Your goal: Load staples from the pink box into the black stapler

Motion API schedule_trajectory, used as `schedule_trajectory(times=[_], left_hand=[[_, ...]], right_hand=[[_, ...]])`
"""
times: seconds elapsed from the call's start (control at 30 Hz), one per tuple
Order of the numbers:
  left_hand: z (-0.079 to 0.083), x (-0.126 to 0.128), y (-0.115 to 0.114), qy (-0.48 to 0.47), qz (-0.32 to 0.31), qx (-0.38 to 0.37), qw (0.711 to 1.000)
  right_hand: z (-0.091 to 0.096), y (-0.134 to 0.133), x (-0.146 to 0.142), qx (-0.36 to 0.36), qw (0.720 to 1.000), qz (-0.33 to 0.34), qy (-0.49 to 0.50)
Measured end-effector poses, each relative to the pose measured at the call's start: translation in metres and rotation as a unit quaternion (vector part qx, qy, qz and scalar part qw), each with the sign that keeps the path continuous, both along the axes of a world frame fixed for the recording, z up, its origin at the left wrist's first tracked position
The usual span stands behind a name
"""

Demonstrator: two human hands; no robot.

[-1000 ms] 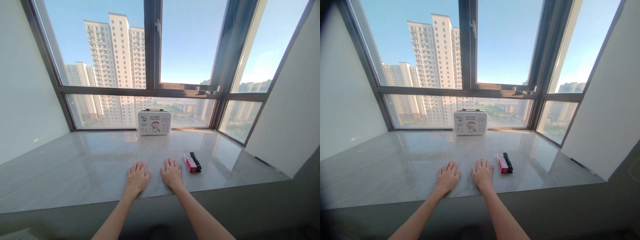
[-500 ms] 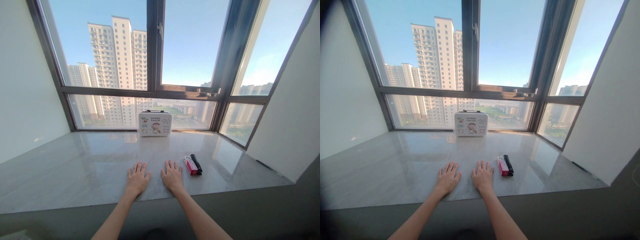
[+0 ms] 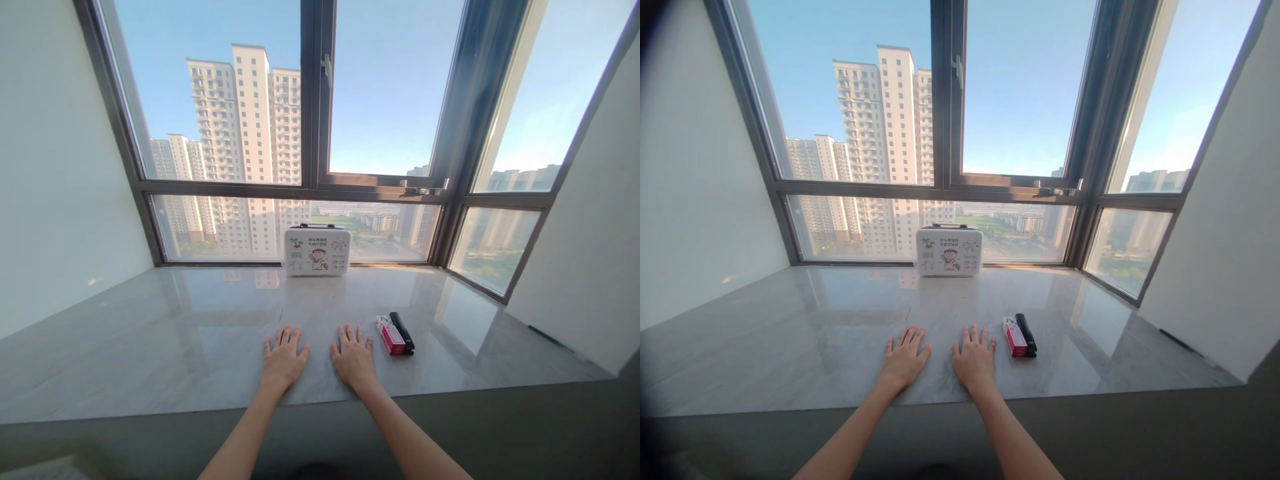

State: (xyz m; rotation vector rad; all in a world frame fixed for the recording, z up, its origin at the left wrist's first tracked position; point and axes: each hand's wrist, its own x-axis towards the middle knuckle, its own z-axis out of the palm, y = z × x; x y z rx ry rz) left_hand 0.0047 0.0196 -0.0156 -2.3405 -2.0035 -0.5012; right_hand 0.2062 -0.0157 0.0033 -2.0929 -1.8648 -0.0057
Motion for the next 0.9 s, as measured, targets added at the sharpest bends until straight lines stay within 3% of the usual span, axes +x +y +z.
schedule_trajectory(times=[0.27, 0.43, 0.53, 0.63, 0.7, 0.77, 0.83, 0.9], left_hand=[[0.001, 0.001, 0.001, 0.007, 0.003, 0.001, 1.0], [0.0, 0.0, -0.001, 0.01, -0.006, 0.011, 1.0], [-0.002, 0.0, 0.0, 0.008, -0.006, 0.009, 1.0], [-0.002, 0.0, 0.001, 0.004, -0.003, 0.011, 1.0], [-0.001, 0.001, 0.001, 0.0, -0.004, 0.016, 1.0], [0.001, 0.002, 0.001, -0.003, -0.007, 0.022, 1.0], [0.001, 0.002, 0.0, -0.006, -0.011, 0.029, 1.0], [0.001, 0.002, 0.0, -0.012, -0.014, 0.033, 0.999]], right_hand=[[0.004, -0.004, -0.001, 0.009, 1.0, 0.013, 0.024], [0.006, -0.031, 0.007, 0.116, 0.973, 0.127, 0.156], [0.021, -0.042, 0.045, 0.242, 0.94, 0.138, 0.196], [0.039, -0.032, 0.113, 0.315, 0.93, -0.005, 0.191], [0.045, -0.017, 0.159, 0.254, 0.937, -0.071, 0.229], [0.045, -0.002, 0.191, 0.13, 0.94, -0.042, 0.312], [0.039, 0.008, 0.204, 0.052, 0.933, 0.003, 0.356], [0.033, 0.013, 0.2, 0.027, 0.93, 0.028, 0.366]])
